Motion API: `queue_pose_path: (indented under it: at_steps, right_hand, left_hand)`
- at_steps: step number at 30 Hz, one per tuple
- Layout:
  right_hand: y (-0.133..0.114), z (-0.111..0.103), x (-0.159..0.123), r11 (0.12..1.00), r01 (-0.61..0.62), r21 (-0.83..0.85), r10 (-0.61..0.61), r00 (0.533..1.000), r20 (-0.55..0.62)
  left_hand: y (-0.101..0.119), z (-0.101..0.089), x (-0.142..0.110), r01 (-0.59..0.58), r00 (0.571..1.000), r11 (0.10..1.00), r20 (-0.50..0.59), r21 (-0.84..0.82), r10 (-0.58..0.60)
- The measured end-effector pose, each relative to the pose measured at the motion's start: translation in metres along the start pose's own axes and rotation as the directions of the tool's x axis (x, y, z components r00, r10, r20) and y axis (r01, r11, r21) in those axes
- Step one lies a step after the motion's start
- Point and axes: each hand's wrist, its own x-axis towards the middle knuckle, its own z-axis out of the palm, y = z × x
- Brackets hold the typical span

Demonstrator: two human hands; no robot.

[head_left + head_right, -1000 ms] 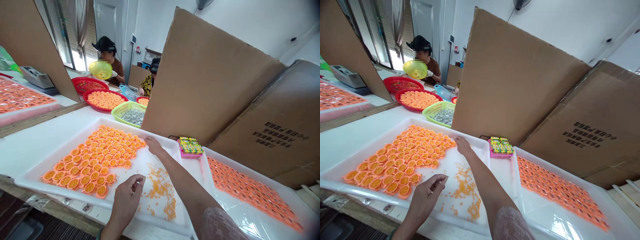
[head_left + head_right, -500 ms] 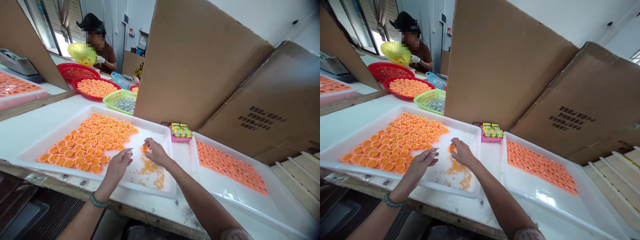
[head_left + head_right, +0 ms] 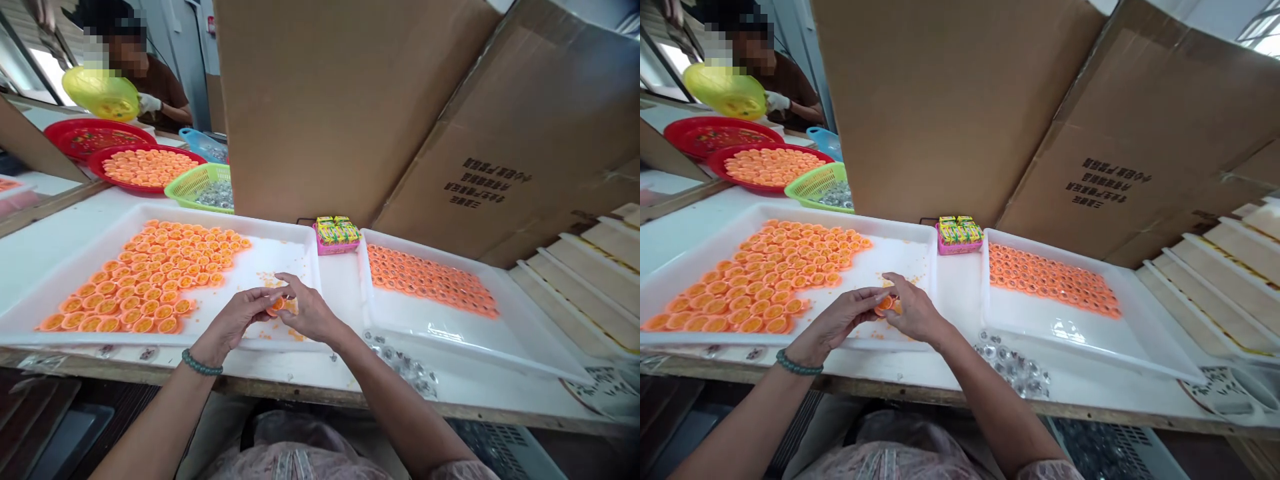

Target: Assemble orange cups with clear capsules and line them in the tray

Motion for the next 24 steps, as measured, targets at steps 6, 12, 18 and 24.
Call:
queue_pose_path:
  at_steps: [6, 12, 18, 24]
  right_hand:
    - [0.005, -0.040, -0.035, 0.997, -0.049, -0.061, 0.040, 0.991, -0.131]
    - [0.027, -0.043, -0.119, 0.873, -0.319, -0.369, 0.249, 0.942, -0.226]
    - [0.042, 0.011, -0.146, 0.800, -0.235, -0.552, 0.291, 0.957, 0.015]
    - [0.052, 0.010, -0.150, 0.819, -0.297, -0.490, 0.265, 0.955, -0.137]
  left_hand:
    - [-0.003, 0.013, 0.006, 0.098, 0.995, 0.994, -0.020, 0.044, -0.097]
    - [-0.014, 0.014, 0.011, 0.094, 0.992, 0.989, -0.078, -0.112, -0.103]
    - [-0.011, 0.020, 0.014, 0.075, 0.988, 0.985, -0.121, -0.154, -0.094]
    - [-0.015, 0.021, 0.014, 0.029, 0.987, 0.984, -0.152, -0.174, -0.056]
